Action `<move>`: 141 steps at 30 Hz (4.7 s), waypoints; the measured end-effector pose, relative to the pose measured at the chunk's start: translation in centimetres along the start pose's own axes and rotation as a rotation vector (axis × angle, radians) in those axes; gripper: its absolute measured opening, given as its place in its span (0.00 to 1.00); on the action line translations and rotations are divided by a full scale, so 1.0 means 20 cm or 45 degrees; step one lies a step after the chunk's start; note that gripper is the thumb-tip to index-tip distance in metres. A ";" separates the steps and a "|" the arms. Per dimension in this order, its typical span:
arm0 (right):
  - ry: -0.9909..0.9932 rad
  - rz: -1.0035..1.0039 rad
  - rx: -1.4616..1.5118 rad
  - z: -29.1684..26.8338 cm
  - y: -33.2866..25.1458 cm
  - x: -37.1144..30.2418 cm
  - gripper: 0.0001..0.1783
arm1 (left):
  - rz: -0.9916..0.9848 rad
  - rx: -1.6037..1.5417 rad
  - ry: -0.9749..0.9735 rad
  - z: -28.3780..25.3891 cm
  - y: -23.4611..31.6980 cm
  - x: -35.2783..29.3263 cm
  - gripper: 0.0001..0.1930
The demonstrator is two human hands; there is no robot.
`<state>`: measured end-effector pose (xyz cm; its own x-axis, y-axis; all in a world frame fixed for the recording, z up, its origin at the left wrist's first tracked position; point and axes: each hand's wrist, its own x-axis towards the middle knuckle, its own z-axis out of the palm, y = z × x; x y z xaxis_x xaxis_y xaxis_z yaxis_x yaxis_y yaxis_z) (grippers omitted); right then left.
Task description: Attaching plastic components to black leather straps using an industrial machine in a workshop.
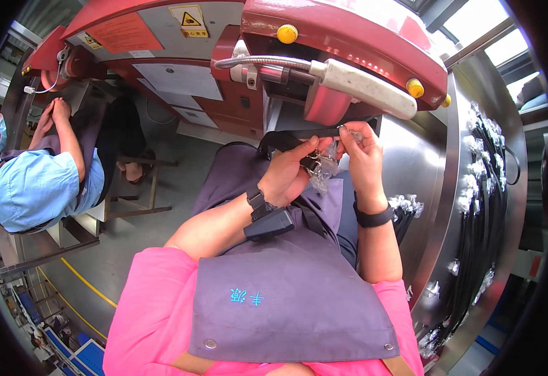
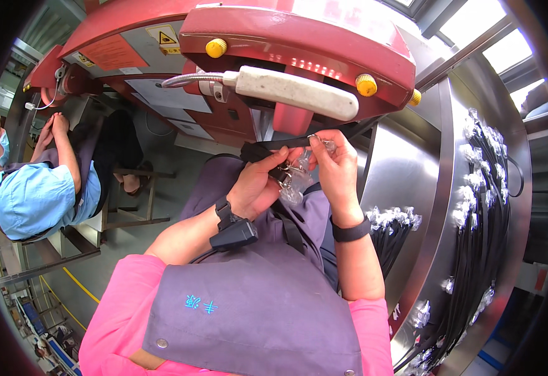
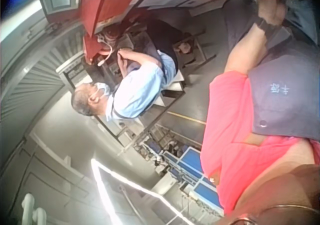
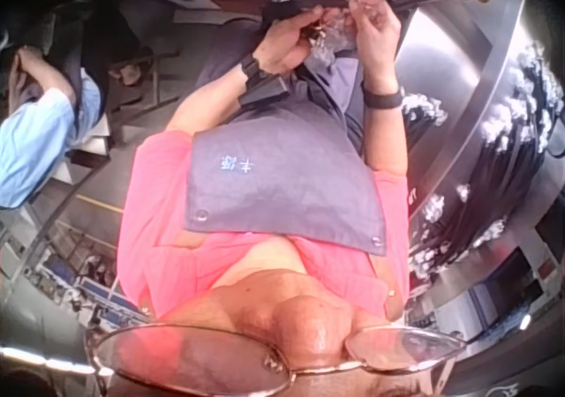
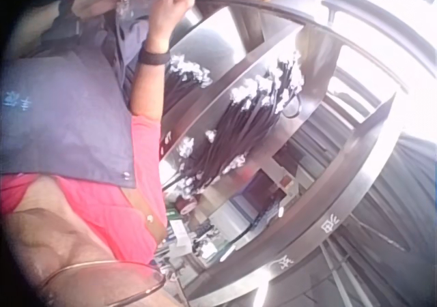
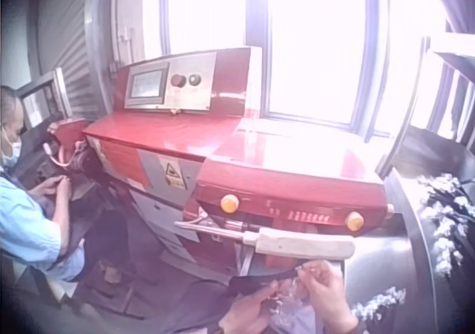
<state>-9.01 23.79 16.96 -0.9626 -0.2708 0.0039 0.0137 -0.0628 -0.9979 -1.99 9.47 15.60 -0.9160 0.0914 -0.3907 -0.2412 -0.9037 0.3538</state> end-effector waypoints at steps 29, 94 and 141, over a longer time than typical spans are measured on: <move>0.039 -0.002 -0.013 -0.01 0.00 0.04 0.06 | -0.008 -0.021 -0.073 0.03 0.00 0.03 0.15; 0.152 0.032 -0.101 0.04 -0.02 -0.05 0.04 | 0.036 -0.080 -0.020 0.01 -0.01 0.02 0.05; 0.177 -0.577 -0.319 -0.09 -0.03 -0.24 0.07 | 0.148 0.292 -0.195 0.11 0.00 -0.14 0.11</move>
<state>-4.86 26.88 17.50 -0.8840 -0.1391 0.4462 -0.4602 0.0920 -0.8830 -0.04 10.09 18.53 -0.9753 0.0706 -0.2093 -0.1817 -0.7954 0.5782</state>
